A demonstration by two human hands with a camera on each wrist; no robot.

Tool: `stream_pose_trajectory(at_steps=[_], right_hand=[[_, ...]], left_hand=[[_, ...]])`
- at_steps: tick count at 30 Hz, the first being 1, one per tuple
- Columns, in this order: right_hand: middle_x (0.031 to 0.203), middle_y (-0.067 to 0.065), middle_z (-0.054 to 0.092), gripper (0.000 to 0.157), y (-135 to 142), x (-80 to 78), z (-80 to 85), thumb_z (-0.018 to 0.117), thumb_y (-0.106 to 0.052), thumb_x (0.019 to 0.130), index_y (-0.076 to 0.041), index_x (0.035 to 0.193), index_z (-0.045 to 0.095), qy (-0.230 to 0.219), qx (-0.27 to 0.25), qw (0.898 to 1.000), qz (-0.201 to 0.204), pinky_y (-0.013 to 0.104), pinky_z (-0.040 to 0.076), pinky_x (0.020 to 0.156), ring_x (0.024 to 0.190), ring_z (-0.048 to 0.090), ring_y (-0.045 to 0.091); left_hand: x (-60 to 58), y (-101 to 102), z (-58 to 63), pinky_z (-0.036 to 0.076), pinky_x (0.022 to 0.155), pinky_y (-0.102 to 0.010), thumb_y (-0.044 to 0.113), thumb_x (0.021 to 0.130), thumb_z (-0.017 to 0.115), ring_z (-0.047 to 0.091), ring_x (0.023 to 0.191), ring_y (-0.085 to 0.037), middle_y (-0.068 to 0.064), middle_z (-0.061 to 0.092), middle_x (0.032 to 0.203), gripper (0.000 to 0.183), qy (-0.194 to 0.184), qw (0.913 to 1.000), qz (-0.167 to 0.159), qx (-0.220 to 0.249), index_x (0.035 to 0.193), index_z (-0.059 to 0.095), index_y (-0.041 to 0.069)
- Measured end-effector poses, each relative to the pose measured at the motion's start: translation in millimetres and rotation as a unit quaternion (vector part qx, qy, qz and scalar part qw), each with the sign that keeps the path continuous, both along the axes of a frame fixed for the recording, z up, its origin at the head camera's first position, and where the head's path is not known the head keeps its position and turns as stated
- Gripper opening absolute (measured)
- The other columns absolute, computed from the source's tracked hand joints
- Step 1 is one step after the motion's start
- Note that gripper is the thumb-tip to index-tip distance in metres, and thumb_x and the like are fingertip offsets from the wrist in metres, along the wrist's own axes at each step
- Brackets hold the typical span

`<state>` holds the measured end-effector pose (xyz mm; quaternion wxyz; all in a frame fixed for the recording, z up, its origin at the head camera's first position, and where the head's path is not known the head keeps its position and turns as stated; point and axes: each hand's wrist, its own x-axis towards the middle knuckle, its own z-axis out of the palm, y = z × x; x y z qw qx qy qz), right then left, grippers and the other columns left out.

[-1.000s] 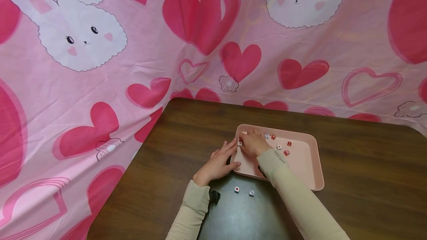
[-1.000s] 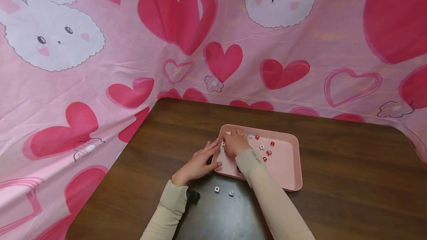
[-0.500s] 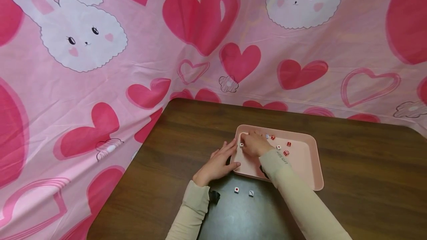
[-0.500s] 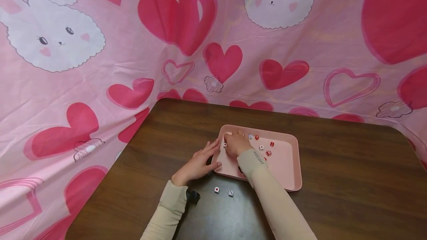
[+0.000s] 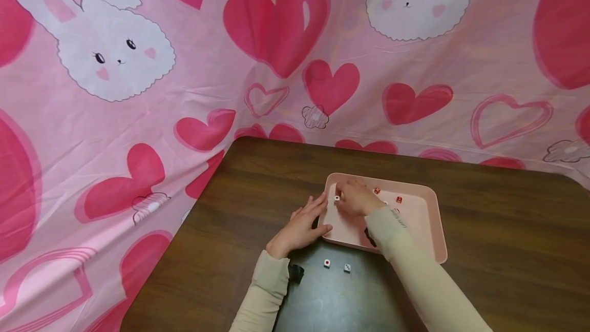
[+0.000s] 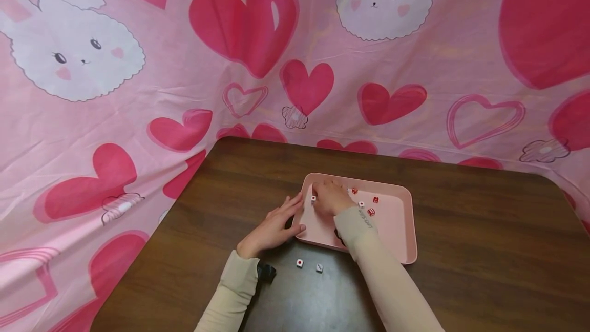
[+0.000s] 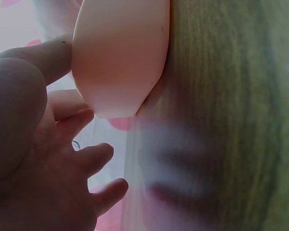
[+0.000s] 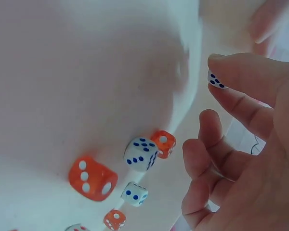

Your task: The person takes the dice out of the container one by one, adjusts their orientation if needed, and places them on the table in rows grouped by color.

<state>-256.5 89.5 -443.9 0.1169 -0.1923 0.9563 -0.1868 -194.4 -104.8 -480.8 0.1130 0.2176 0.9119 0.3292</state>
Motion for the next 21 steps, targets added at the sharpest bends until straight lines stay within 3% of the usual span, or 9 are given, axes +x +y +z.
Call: stream_pose_trajectory(at_steps=[9,16,21], right_hand=[[0.099,0.011,0.059,0.014,9,2.9,4.5,0.066,-0.02,0.089,-0.012,0.1,0.06,0.0,-0.006,1.0,0.002,0.063,0.037,0.095,0.097,0.054,0.032],[0.105,0.013,0.06,0.01,14,6.2,5.1,0.064,-0.02,0.089,-0.012,0.095,0.061,0.026,-0.011,1.0,0.01,0.056,0.037,0.088,0.102,0.055,0.032],[0.096,0.009,0.059,0.006,18,10.2,6.1,0.062,-0.015,0.087,-0.012,0.092,0.06,0.055,-0.019,0.998,0.02,0.051,0.037,0.084,0.099,0.054,0.029]], left_hand=[[-0.1,0,-0.6,0.016,0.115,-0.061,0.044,0.094,0.057,0.011,0.151,-0.027,0.009,0.015,0.162,0.07,-0.003,1.0,0.001,-0.003,0.152,0.029,0.016],[0.4,0,-0.2,0.016,0.116,-0.06,0.043,0.094,0.058,0.01,0.151,-0.027,0.009,0.015,0.162,0.071,-0.007,1.0,0.004,-0.001,0.152,0.03,0.016],[0.3,1,0.0,0.017,0.115,-0.06,0.041,0.094,0.06,0.011,0.151,-0.027,0.009,0.016,0.162,0.07,-0.005,1.0,0.006,0.006,0.152,0.03,0.014]])
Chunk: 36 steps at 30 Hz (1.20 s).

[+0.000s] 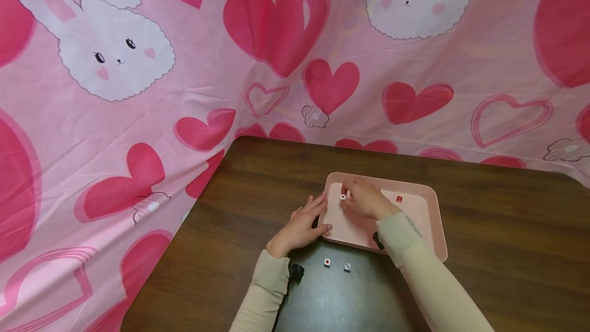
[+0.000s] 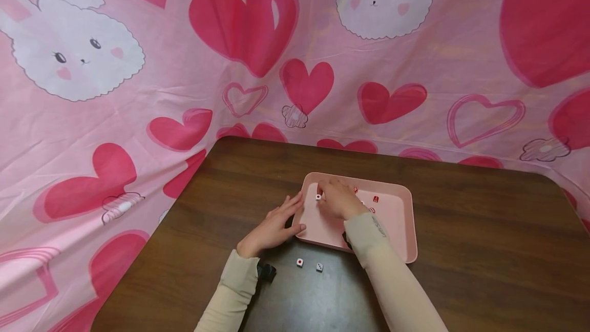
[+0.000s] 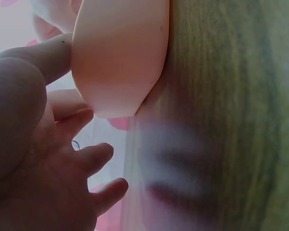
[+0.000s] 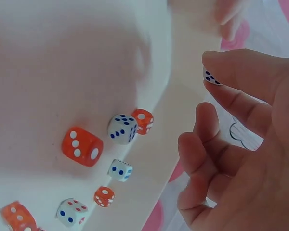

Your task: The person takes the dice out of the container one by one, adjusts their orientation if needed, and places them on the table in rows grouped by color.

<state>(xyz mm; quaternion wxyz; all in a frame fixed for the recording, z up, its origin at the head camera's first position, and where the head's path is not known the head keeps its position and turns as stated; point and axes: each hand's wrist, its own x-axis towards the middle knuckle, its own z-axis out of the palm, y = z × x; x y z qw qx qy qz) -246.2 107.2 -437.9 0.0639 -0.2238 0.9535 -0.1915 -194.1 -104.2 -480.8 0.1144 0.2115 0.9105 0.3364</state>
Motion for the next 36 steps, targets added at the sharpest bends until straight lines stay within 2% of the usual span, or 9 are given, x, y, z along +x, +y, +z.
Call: stream_pose_trajectory(at_steps=[7,11,18,24,28,36], right_hand=[[0.082,0.006,0.055,0.01,4,5.6,6.7,0.064,-0.014,0.087,-0.01,0.093,0.059,-0.002,-0.027,1.0,0.013,0.036,0.042,0.074,0.079,0.051,0.021],[0.076,0.003,0.053,0.01,6,8.5,11.1,0.065,-0.014,0.088,-0.009,0.094,0.059,-0.006,-0.033,0.999,0.022,0.032,0.041,0.067,0.069,0.049,0.017],[0.074,0.001,0.054,0.01,11,15.9,16.9,0.065,-0.014,0.088,-0.009,0.095,0.06,0.006,-0.043,0.999,0.025,0.031,0.042,0.067,0.068,0.048,0.015],[0.07,0.001,0.053,0.01,19,25.5,22.1,0.065,-0.016,0.089,-0.012,0.096,0.059,-0.009,-0.058,0.998,0.001,0.029,0.04,0.06,0.063,0.047,0.013],[0.07,0.001,0.053,0.011,21,31.7,24.0,0.066,-0.015,0.089,-0.012,0.097,0.06,-0.009,-0.068,0.998,-0.005,0.028,0.04,0.061,0.064,0.047,0.013],[0.068,0.0,0.05,0.014,23,45.5,26.9,0.068,-0.017,0.088,-0.012,0.098,0.06,0.002,-0.057,0.998,-0.013,0.028,0.037,0.058,0.062,0.045,0.013]], left_hand=[[0.0,0,-0.3,0.017,0.115,-0.06,0.04,0.094,0.059,0.011,0.151,-0.027,0.009,0.016,0.162,0.07,-0.002,1.0,0.001,0.003,0.152,0.03,0.014],[0.0,0,0.6,0.017,0.114,-0.061,0.041,0.094,0.059,0.011,0.151,-0.028,0.008,0.016,0.162,0.069,-0.002,1.0,-0.001,0.002,0.152,0.031,0.014],[-0.3,1,1.8,0.017,0.115,-0.06,0.04,0.094,0.059,0.011,0.151,-0.028,0.007,0.017,0.162,0.069,0.0,1.0,-0.004,-0.002,0.151,0.031,0.013],[-0.7,1,1.4,0.017,0.115,-0.061,0.04,0.094,0.058,0.011,0.151,-0.029,0.006,0.016,0.162,0.069,0.001,1.0,-0.006,-0.004,0.151,0.031,0.012],[-0.8,1,1.5,0.017,0.114,-0.061,0.041,0.094,0.058,0.012,0.15,-0.029,0.006,0.016,0.162,0.07,0.003,1.0,-0.006,-0.005,0.151,0.031,0.012],[-1.3,2,0.5,0.017,0.115,-0.06,0.041,0.094,0.059,0.012,0.15,-0.029,0.007,0.016,0.162,0.071,0.003,0.9999,-0.003,-0.011,0.152,0.03,0.013]])
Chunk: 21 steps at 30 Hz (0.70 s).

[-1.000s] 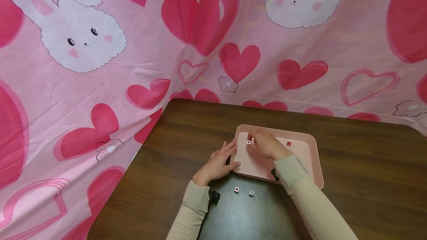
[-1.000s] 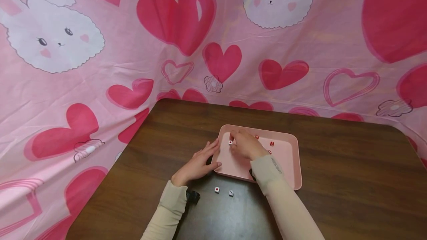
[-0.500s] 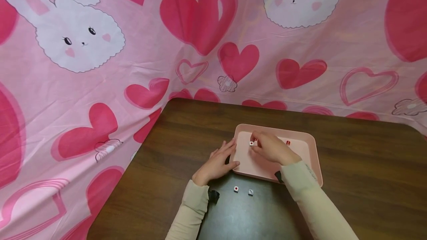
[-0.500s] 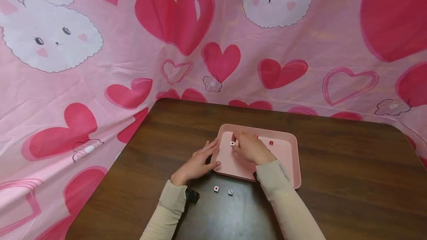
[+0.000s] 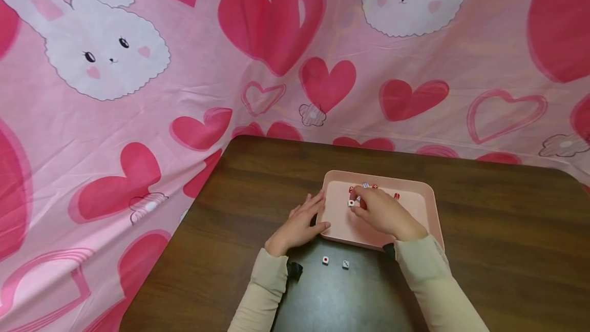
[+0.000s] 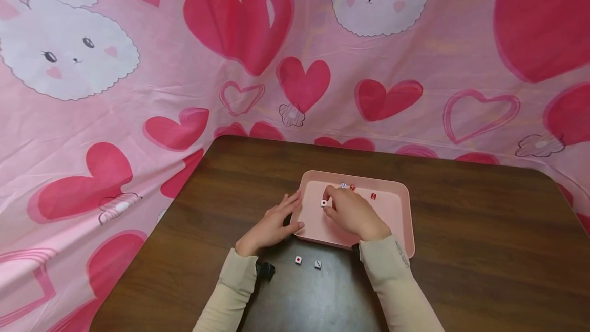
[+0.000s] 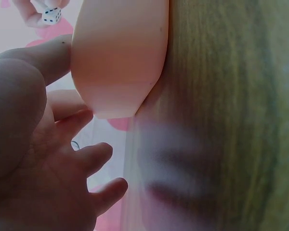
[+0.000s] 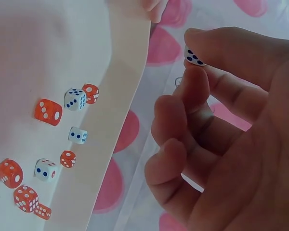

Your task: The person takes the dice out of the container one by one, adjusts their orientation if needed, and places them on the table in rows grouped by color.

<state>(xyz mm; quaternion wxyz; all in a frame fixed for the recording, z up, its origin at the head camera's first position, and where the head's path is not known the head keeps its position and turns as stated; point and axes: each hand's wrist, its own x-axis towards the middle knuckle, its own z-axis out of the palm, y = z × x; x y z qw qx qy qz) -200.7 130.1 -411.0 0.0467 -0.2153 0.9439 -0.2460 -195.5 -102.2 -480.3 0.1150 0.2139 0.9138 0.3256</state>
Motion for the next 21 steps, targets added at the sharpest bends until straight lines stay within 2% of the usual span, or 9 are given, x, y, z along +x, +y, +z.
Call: stream_pose_trajectory(at_steps=[6,18,21], right_hand=[[0.066,-0.001,0.051,0.018,3,8.9,3.5,0.068,-0.019,0.088,-0.012,0.103,0.061,-0.005,0.001,1.0,-0.001,0.027,0.039,0.059,0.059,0.045,0.011],[0.059,-0.005,0.044,0.015,12,26.5,3.6,0.067,-0.018,0.087,-0.015,0.1,0.06,0.039,-0.001,0.999,-0.013,0.026,0.036,0.059,0.056,0.042,0.008],[0.059,-0.006,0.043,0.013,14,30.7,3.2,0.067,-0.019,0.088,-0.015,0.099,0.06,0.037,0.002,0.999,-0.018,0.026,0.036,0.059,0.056,0.041,0.008]], left_hand=[[-0.4,0,0.8,0.017,0.115,-0.061,0.041,0.094,0.059,0.012,0.15,-0.029,0.006,0.016,0.162,0.071,0.0,1.0,0.0,0.003,0.152,0.03,0.012],[0.4,0,-0.8,0.014,0.116,-0.06,0.041,0.093,0.06,0.01,0.151,-0.026,0.008,0.014,0.162,0.073,-0.006,0.9998,0.005,0.016,0.153,0.028,0.015],[0.2,0,-1.2,0.014,0.116,-0.06,0.041,0.093,0.06,0.009,0.151,-0.025,0.008,0.014,0.162,0.073,-0.006,0.9998,0.004,0.016,0.153,0.028,0.015]])
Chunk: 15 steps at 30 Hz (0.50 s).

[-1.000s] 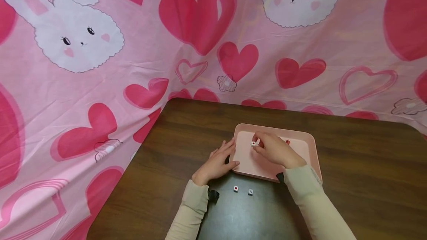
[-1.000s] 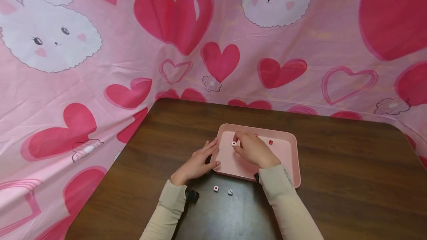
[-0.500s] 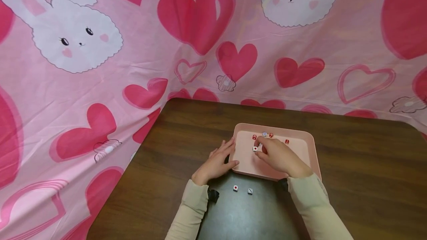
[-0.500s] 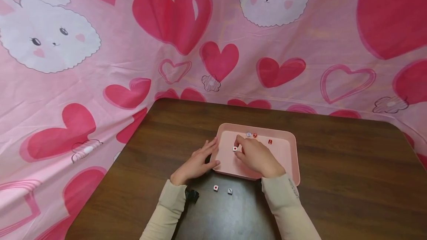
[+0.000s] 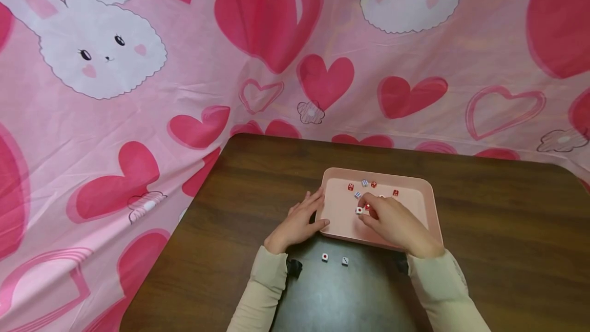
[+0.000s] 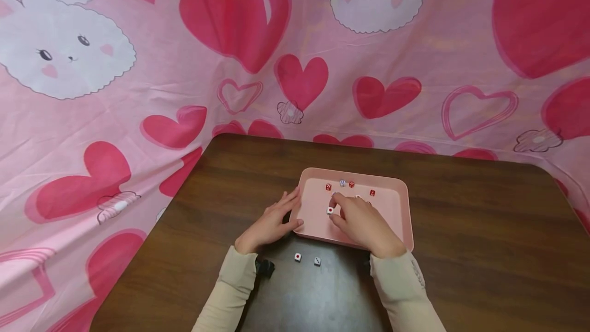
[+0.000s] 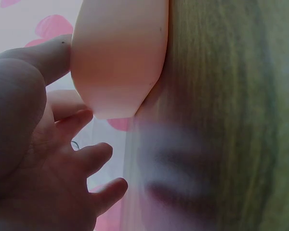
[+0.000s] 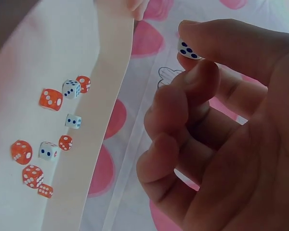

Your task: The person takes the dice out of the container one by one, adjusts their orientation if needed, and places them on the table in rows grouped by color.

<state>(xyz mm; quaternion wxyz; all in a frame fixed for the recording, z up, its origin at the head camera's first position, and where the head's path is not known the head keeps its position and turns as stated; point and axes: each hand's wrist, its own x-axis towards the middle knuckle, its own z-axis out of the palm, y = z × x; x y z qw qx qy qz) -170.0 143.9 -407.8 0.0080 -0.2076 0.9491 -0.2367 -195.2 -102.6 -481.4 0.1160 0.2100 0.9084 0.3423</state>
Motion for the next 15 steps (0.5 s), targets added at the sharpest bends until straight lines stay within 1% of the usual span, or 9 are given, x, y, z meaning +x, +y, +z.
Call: stream_pose_trajectory(at_steps=[6,8,12,15], right_hand=[[0.059,-0.006,0.043,0.012,4,9.0,-0.5,0.066,-0.019,0.088,-0.017,0.098,0.06,-0.024,-0.011,1.0,-0.005,0.023,0.034,0.055,0.055,0.039,0.007],[0.058,-0.006,0.043,0.011,5,12.6,-0.5,0.066,-0.018,0.088,-0.018,0.097,0.06,-0.019,-0.015,1.0,-0.006,0.023,0.034,0.055,0.055,0.039,0.007],[0.058,-0.01,0.041,0.013,8,19.2,-0.5,0.068,-0.017,0.087,-0.018,0.096,0.059,0.007,-0.019,1.0,-0.008,0.022,0.033,0.055,0.055,0.037,0.005],[0.057,-0.011,0.04,0.015,10,23.3,-0.7,0.07,-0.017,0.086,-0.019,0.095,0.059,0.011,-0.023,1.0,-0.011,0.022,0.033,0.055,0.055,0.036,0.004]], left_hand=[[-0.3,-1,-1.2,0.014,0.116,-0.06,0.041,0.093,0.06,0.009,0.151,-0.025,0.009,0.013,0.162,0.073,-0.001,1.0,-0.001,0.0,0.153,0.027,0.016],[-0.1,-1,-1.6,0.014,0.116,-0.06,0.041,0.093,0.06,0.009,0.151,-0.025,0.009,0.013,0.162,0.073,-0.002,1.0,-0.002,0.002,0.153,0.027,0.016],[0.2,-1,-1.7,0.013,0.116,-0.06,0.041,0.093,0.06,0.008,0.151,-0.024,0.01,0.012,0.162,0.073,-0.004,1.0,-0.002,0.003,0.153,0.026,0.016],[0.3,-1,-1.0,0.013,0.116,-0.06,0.04,0.093,0.06,0.008,0.151,-0.024,0.01,0.012,0.162,0.073,-0.004,1.0,-0.001,0.003,0.153,0.026,0.016]])
